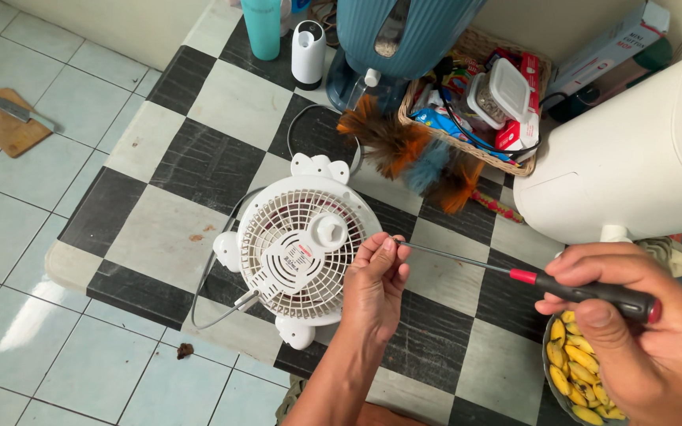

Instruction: The person uses a screwdriver to remove screws from the back of a small white electric fan. They systematically unscrew fasteners around the fan's rear casing and then flip the fan over to reveal the front.

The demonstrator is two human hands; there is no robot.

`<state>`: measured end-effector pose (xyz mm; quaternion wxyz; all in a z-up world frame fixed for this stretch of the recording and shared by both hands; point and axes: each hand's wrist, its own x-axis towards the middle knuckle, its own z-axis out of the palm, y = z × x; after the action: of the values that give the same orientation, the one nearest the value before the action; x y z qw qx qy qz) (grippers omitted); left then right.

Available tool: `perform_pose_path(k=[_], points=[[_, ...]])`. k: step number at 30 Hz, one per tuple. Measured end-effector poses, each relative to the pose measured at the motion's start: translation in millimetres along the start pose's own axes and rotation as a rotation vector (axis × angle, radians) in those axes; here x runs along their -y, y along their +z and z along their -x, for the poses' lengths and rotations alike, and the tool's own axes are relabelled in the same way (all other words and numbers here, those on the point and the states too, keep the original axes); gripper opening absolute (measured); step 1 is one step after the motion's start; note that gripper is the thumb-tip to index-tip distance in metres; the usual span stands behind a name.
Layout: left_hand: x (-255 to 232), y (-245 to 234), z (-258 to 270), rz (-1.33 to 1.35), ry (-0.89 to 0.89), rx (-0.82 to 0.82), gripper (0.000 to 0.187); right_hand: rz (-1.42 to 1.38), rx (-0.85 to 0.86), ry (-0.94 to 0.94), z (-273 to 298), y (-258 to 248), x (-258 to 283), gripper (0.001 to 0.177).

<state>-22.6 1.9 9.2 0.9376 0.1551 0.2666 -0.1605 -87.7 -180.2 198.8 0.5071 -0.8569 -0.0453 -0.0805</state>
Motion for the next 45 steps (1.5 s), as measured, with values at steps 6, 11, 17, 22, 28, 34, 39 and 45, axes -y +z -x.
perform_pose_path(k=[6,11,17,22,28,34,39,45], points=[[-1,2,3,-0.035,0.03,0.025,0.019,0.018,0.006,-0.004,1,0,1,0.025],[-2,1,6,-0.106,0.051,-0.005,0.019,-0.08,-0.012,-0.007,-2,1,1,0.022],[14,5,-17,0.126,0.002,-0.005,0.016,0.198,-0.092,0.061,-10,17,-8,0.017],[36,-4,-53,0.264,-0.092,-0.153,0.012,0.237,-0.031,0.142,-12,32,-23,0.017],[55,-13,-99,0.457,-0.11,-0.207,0.005,0.132,-0.004,0.146,-24,50,-56,0.017],[61,-8,-118,0.626,-0.085,-0.287,0.008,0.14,0.039,0.132,-39,54,-73,0.017],[58,-1,-112,0.652,-0.072,-0.308,0.007,0.127,0.063,0.125,-49,52,-75,0.018],[56,-2,-108,0.648,-0.054,-0.294,0.014,0.159,0.07,0.128,-55,55,-76,0.018]])
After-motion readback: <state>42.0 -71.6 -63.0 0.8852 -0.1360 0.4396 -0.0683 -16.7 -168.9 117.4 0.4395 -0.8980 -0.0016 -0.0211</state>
